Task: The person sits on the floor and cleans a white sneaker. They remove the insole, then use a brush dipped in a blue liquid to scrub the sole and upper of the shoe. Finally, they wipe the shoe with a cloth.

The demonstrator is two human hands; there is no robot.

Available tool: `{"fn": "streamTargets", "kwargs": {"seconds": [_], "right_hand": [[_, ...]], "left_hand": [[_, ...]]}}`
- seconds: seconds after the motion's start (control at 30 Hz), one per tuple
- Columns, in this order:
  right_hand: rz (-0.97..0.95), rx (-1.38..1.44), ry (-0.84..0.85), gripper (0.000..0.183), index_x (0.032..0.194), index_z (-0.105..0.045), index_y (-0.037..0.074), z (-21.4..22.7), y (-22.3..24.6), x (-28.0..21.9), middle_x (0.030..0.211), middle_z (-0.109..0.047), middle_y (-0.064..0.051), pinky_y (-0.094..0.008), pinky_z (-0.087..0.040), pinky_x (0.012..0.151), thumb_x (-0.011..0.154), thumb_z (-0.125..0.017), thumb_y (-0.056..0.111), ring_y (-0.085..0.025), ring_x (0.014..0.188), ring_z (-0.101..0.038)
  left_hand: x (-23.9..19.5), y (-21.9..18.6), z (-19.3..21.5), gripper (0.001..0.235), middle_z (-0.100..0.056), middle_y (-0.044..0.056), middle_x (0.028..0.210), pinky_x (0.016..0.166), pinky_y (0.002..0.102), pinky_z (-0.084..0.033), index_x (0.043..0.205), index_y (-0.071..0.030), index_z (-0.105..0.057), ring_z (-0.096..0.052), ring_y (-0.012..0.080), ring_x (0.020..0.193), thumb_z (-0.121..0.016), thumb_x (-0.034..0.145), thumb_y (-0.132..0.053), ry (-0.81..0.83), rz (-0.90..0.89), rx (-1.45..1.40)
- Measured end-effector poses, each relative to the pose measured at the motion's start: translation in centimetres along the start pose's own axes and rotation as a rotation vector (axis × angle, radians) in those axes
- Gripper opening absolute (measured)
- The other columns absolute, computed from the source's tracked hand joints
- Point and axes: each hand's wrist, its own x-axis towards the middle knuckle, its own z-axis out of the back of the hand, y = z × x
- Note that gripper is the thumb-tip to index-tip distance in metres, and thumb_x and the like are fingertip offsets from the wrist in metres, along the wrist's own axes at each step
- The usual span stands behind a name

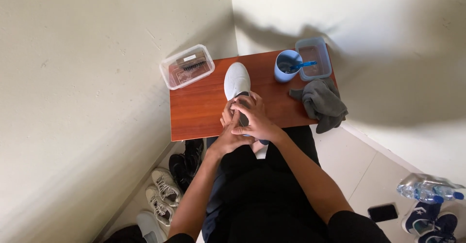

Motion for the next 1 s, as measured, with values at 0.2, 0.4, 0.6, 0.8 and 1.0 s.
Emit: {"fn": "streamTargets", "kwargs": {"seconds": [0.2,0.4,0.6,0.8,1.0], "right_hand": [[-0.048,0.011,-0.05,0.039,0.112,-0.063,0.03,0.6,0.9,0.8,0.137,-0.048,0.004,-0.063,-0.027,0.1,0.088,-0.072,0.059,-0.038,0.137,-0.027],[0.037,-0.08,-0.212,0.022,0.093,-0.072,0.032,-0.6,-0.5,1.6,0.117,-0.061,0.016,-0.042,-0.027,0.103,0.099,-0.062,0.051,-0.022,0.129,-0.037],[0.026,-0.123,-0.248,0.024,0.095,-0.072,0.032,-0.1,0.4,0.9,0.113,-0.064,0.017,-0.038,-0.033,0.101,0.099,-0.06,0.052,-0.02,0.127,-0.043],[-0.075,0.017,0.049,0.073,0.128,-0.052,0.032,1.1,2.2,0.4,0.136,-0.045,0.006,-0.058,-0.017,0.11,0.074,-0.076,0.074,-0.04,0.138,-0.027],[-0.163,0.039,0.178,0.061,0.125,-0.053,0.031,2.0,2.2,0.4,0.133,-0.043,0.003,-0.074,-0.005,0.109,0.081,-0.076,0.065,-0.045,0.144,-0.016]], "left_hand": [[-0.1,-1.6,2.1,0.128,-0.03,0.026,0.162,0.11,0.055,-0.037,0.161,-0.001,-0.021,-0.039,0.0454,0.142,-0.092,0.059,-0.035,0.192,0.049,-0.212],[-0.5,-2.3,3.4,0.129,-0.034,0.024,0.161,0.116,0.06,-0.031,0.157,-0.007,-0.03,-0.035,0.0451,0.146,-0.094,0.054,-0.051,0.18,-0.001,-0.139],[0.2,3.3,0.7,0.112,-0.042,0.017,0.158,0.12,0.057,-0.023,0.152,-0.012,-0.045,-0.039,0.0366,0.146,-0.093,0.057,-0.045,0.183,-0.033,-0.14],[-0.8,0.4,2.1,0.122,0.005,0.028,0.165,0.114,0.072,-0.005,0.155,-0.001,-0.034,-0.024,0.048,0.145,-0.098,0.057,-0.036,0.085,-0.176,-0.219],[-0.9,1.0,1.5,0.129,0.002,0.029,0.161,0.119,0.058,-0.014,0.153,0.002,-0.038,-0.026,0.0412,0.142,-0.1,0.05,-0.045,0.084,-0.176,-0.164]]}}
